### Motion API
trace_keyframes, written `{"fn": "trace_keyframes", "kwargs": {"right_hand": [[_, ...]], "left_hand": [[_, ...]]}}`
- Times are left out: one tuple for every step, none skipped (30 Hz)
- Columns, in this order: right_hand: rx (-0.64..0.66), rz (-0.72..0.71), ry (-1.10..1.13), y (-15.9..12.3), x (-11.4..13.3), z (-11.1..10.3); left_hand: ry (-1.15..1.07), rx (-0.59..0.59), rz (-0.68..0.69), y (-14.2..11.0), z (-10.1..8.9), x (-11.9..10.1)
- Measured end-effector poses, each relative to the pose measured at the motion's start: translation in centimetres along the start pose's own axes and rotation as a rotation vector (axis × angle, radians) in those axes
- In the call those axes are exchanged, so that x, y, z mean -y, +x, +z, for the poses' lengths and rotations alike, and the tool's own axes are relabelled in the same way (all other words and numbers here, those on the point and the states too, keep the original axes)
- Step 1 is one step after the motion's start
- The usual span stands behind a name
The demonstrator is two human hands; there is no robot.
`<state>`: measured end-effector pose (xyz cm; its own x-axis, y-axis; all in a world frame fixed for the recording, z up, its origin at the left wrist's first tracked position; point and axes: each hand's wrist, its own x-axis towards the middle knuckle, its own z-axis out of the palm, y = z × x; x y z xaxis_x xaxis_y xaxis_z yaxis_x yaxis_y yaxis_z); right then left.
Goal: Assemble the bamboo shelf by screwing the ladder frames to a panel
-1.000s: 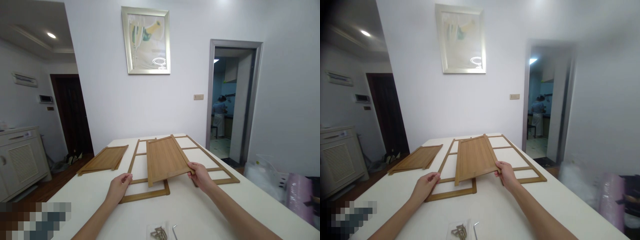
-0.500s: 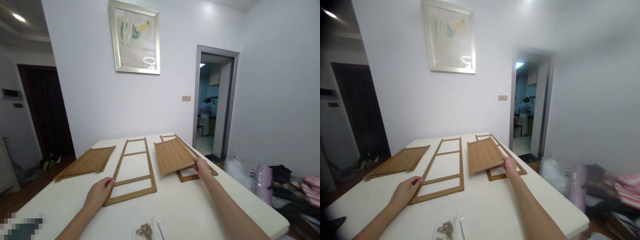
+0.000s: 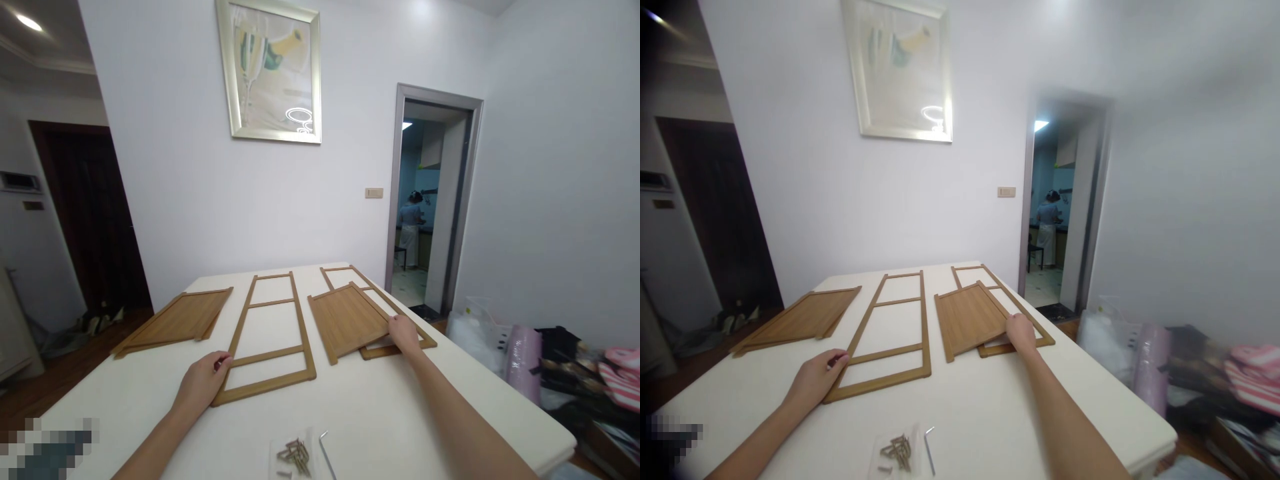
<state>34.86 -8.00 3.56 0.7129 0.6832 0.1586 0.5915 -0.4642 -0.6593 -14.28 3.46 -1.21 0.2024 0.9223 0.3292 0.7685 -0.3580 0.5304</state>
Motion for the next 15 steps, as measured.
{"fn": "trace_keyframes", "kwargs": {"right_hand": [[0.002, 0.028, -0.088, -0.2, 0.1, 0.0], [0.003, 0.053, -0.147, -0.4, 0.2, 0.0], [0.004, 0.072, -0.194, -0.6, 0.3, 0.1], [0.001, 0.074, -0.245, -0.9, 0.4, 0.2], [-0.007, 0.068, -0.291, -1.1, 0.6, 0.3], [-0.019, 0.058, -0.333, -1.4, 0.7, 0.4], [-0.035, 0.045, -0.372, -1.6, 0.8, 0.5], [-0.054, 0.029, -0.406, -1.9, 0.9, 0.6], [-0.075, 0.012, -0.435, -2.1, 1.1, 0.7], [-0.097, -0.008, -0.459, -2.4, 1.2, 0.7], [-0.120, -0.032, -0.477, -2.6, 1.3, 0.7], [-0.143, -0.060, -0.491, -2.8, 1.4, 0.7], [-0.166, -0.094, -0.500, -3.1, 1.7, 0.7], [-0.185, -0.132, -0.506, -3.4, 1.9, 0.7], [-0.196, -0.173, -0.509, -3.7, 2.3, 0.7]], "left_hand": [[0.003, 0.005, 0.002, 0.0, -0.1, -0.1], [0.006, 0.010, 0.004, -0.1, -0.1, -0.2], [0.009, 0.015, 0.005, -0.1, -0.2, -0.3], [0.011, 0.018, 0.005, -0.1, -0.3, -0.4], [0.014, 0.019, 0.004, -0.1, -0.4, -0.5], [0.018, 0.021, 0.001, -0.2, -0.5, -0.5], [0.024, 0.022, -0.004, -0.2, -0.5, -0.6], [0.030, 0.026, -0.006, -0.2, -0.6, -0.6], [0.035, 0.031, -0.005, -0.2, -0.6, -0.6], [0.041, 0.035, -0.003, -0.2, -0.6, -0.6], [0.047, 0.038, 0.001, -0.2, -0.5, -0.6], [0.054, 0.035, 0.002, -0.2, -0.5, -0.7], [0.067, 0.030, 0.002, -0.2, -0.4, -0.7], [0.086, 0.026, 0.000, -0.2, -0.3, -0.7], [0.109, 0.024, -0.005, -0.2, -0.3, -0.8]]}}
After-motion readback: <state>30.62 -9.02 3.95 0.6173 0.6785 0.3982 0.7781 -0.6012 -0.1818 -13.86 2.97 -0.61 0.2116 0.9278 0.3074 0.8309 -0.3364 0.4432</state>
